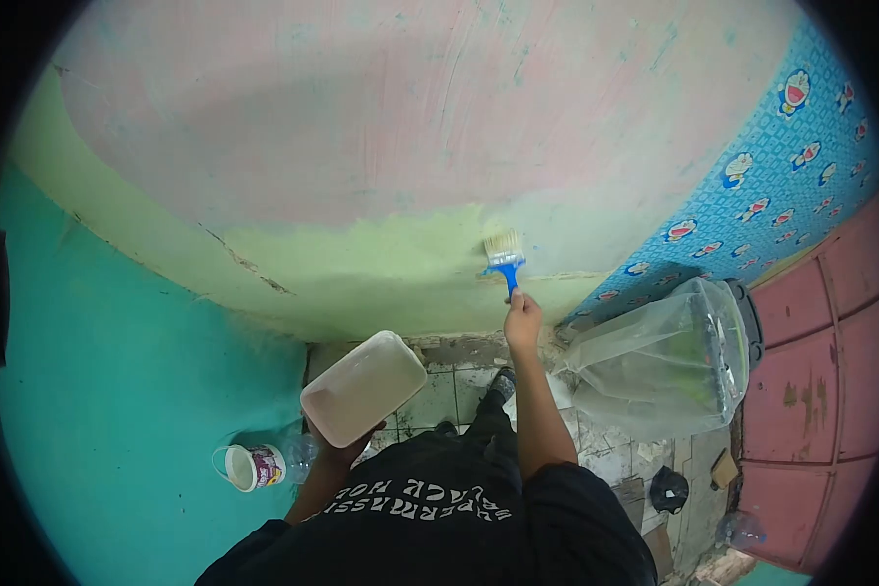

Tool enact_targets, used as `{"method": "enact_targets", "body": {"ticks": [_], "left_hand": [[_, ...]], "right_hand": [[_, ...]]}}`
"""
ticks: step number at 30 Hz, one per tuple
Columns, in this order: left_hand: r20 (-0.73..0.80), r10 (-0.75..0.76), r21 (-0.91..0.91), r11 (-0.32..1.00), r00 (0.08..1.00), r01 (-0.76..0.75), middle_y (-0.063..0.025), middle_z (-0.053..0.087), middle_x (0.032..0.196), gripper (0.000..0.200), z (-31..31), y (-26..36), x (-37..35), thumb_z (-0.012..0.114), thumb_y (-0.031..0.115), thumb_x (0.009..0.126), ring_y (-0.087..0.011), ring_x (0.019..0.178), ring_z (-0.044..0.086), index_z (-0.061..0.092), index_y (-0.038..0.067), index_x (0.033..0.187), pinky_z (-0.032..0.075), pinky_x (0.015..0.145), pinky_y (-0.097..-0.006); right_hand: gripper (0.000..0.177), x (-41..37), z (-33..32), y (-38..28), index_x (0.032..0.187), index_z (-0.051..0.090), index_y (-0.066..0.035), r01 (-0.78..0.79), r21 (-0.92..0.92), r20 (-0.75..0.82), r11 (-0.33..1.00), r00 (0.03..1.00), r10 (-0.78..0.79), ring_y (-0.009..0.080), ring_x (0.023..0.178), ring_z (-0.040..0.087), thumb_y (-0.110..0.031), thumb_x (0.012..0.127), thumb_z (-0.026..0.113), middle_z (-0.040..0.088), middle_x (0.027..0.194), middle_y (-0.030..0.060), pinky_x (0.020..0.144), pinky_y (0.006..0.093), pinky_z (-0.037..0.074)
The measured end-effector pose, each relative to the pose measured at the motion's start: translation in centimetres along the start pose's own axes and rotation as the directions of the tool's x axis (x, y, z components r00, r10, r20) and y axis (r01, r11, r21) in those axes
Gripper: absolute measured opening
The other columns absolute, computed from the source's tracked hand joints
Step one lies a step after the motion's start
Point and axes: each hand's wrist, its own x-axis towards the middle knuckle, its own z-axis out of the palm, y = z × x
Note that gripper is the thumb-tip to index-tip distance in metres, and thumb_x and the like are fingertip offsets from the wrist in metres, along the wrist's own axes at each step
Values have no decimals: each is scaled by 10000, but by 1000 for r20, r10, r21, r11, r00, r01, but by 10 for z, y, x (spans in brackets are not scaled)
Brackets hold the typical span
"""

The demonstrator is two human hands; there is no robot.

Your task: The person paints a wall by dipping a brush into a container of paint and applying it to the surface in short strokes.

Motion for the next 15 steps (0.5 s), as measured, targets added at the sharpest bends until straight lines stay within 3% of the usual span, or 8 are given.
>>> {"method": "enact_targets", "body": {"ticks": [3, 4, 5, 7, 9, 11, 12, 15], "left_hand": [[-58, -91, -218, 973, 994, 76, -174, 456, 1407, 795, 11, 3, 2, 374, 669, 895, -400, 1281, 467, 385, 76, 1425, 453, 974, -605], [-11, -88, -200, 976, 996, 85, -174, 458, 1404, 799, 15, 6, 1, 367, 671, 894, -407, 1269, 476, 385, 75, 1424, 463, 957, -609], [39, -90, -183, 979, 995, 96, -175, 460, 1401, 802, 20, 7, 0, 359, 674, 892, -414, 1257, 486, 385, 73, 1423, 473, 941, -612], [74, -85, -138, 986, 994, 95, -176, 465, 1396, 812, 22, 9, 3, 354, 681, 887, -425, 1235, 503, 385, 71, 1423, 486, 915, -622], [35, -73, -83, 994, 997, 76, -178, 470, 1392, 825, 21, 12, 2, 357, 690, 879, -434, 1215, 518, 385, 70, 1424, 491, 895, -635], [-19, -90, -213, 973, 996, 84, -182, 470, 1393, 841, 20, 10, 0, 361, 699, 872, -432, 1220, 516, 382, 68, 1427, 488, 898, -638], [-42, -98, -279, 957, 994, 82, -184, 469, 1394, 848, 19, 9, 0, 363, 704, 869, -430, 1222, 516, 381, 66, 1429, 486, 900, -640], [66, -74, -47, 996, 995, 77, -180, 471, 1397, 846, 21, 14, 5, 367, 702, 869, -427, 1242, 502, 381, 70, 1431, 474, 918, -643]], "right_hand": [[393, 11, 2, 5, 795, 664, 17, -218, -81, 12, 973, 976, 220, 145, 495, 455, -306, 961, 514, 519, 597, 43, 501, 306, 368], [399, 16, 1, -2, 796, 667, 24, -301, -90, 32, 949, 952, 305, 160, 479, 466, -308, 957, 516, 535, 604, 58, 491, 317, 379], [332, 25, 2, -15, 875, 649, 4, -244, -34, 52, 969, 968, 246, 148, 390, 401, -287, 970, 521, 435, 526, 11, 380, 307, 319], [315, 22, -6, -91, 862, 630, -10, -225, 88, 79, 970, 973, 218, 105, 387, 364, -275, 984, 510, 413, 519, -19, 378, 284, 288], [307, 12, -20, -143, 853, 602, -40, -10, 94, 97, 995, 995, 1, 59, 399, 326, -277, 1009, 485, 385, 519, -51, 378, 259, 247], [317, -8, -30, -172, 849, 587, -54, 43, 190, 128, 981, 989, -68, 45, 403, 308, -291, 1021, 468, 372, 521, -63, 379, 249, 228], [322, -15, -32, -177, 847, 579, -61, 72, 237, 141, 969, 984, -107, 38, 405, 298, -298, 1028, 459, 365, 522, -69, 379, 244, 218], [339, 5, -9, -87, 834, 555, -76, 131, 192, 88, 973, 985, -150, 49, 389, 291, -325, 1034, 442, 357, 516, -63, 374, 247, 218]]}}
